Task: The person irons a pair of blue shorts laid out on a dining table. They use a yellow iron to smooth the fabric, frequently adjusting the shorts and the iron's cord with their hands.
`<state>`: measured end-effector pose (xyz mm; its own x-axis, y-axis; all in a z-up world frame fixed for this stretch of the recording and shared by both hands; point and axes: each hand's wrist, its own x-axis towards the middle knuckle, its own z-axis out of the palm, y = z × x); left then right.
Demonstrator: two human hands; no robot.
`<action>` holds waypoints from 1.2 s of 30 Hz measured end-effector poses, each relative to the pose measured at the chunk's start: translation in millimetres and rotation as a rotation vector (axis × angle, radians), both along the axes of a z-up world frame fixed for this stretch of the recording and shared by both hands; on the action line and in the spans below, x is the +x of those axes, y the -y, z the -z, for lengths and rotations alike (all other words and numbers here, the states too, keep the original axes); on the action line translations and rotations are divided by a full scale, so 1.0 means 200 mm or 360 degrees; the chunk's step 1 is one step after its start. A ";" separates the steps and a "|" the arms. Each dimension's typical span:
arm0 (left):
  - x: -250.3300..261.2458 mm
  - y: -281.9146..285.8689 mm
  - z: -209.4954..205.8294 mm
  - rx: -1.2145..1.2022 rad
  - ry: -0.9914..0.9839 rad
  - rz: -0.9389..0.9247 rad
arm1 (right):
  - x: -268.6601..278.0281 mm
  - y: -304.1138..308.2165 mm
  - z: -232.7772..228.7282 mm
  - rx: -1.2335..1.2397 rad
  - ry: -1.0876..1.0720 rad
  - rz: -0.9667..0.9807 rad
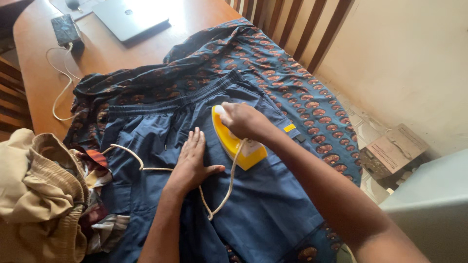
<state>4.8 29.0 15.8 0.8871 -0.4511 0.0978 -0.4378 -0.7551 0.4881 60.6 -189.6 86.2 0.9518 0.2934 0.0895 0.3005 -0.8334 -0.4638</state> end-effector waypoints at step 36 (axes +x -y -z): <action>0.09 -0.10 0.04 -0.0195 -0.0324 0.0016 | -0.20 -0.10 -0.11 -0.0193 -0.0274 -0.0048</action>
<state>22.5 49.6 8.4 0.8895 -0.4561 -0.0282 -0.3283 -0.6808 0.6548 20.7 -170.0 107.3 0.9406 0.3205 -0.1116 0.2509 -0.8781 -0.4074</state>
